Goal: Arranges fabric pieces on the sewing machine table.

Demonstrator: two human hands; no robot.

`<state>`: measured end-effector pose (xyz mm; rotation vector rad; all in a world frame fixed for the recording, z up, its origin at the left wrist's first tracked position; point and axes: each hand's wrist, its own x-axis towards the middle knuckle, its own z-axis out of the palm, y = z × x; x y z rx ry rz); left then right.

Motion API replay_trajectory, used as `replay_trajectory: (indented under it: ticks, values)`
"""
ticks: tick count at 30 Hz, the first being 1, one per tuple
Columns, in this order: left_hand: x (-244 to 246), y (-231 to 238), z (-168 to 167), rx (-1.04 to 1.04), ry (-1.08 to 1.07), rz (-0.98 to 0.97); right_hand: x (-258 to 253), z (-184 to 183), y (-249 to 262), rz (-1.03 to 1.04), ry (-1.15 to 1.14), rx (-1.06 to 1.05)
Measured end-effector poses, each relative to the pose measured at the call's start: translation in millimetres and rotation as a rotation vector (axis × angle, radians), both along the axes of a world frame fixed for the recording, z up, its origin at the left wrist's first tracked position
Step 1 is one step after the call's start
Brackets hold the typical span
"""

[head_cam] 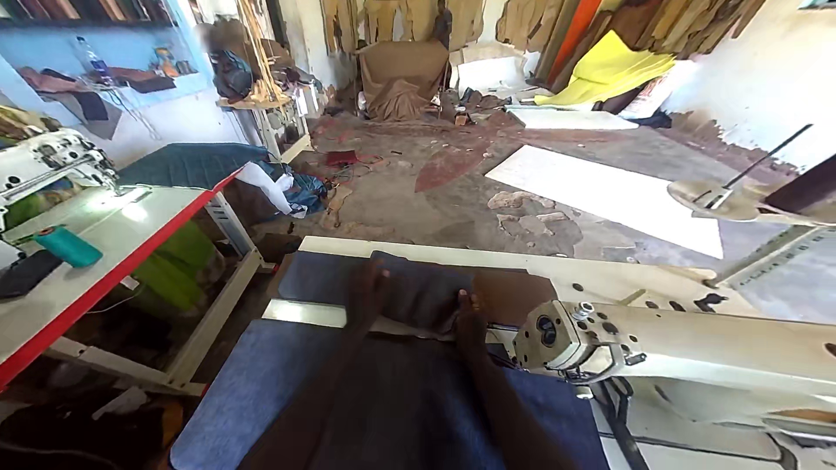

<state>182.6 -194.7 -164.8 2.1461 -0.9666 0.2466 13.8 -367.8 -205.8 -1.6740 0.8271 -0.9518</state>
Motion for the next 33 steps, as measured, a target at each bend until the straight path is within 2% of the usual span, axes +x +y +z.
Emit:
replay_trajectory:
  ticks: [3,6,10,14,17,22,33]
  values:
    - [32.3,22.8,-9.0,0.031,0.075,-0.026,-1.4,-2.8,-1.6,0.041,-0.015,-0.015]
    - [2.6,23.9,0.4,0.003,0.079,-0.117,1.1,-0.9,-0.6,0.099,-0.142,0.104]
    - [-43.6,5.6,19.5,-0.110,0.338,-0.270,6.5,21.5,25.7,0.280,-0.222,0.326]
    - [-46.8,4.5,31.8,-0.174,0.436,-0.185,22.5,40.3,41.7,0.528,-0.218,0.264]
    - [-41.5,19.0,41.1,-0.191,0.498,-0.151,29.4,49.7,50.7,0.603,-0.204,0.259]
    - [-36.7,38.1,51.6,-0.255,0.685,-0.183,34.0,54.7,66.5,0.632,-0.194,0.210]
    - [-29.2,51.0,55.2,-0.246,0.732,-0.188,42.3,65.5,83.3,0.564,-0.011,0.094]
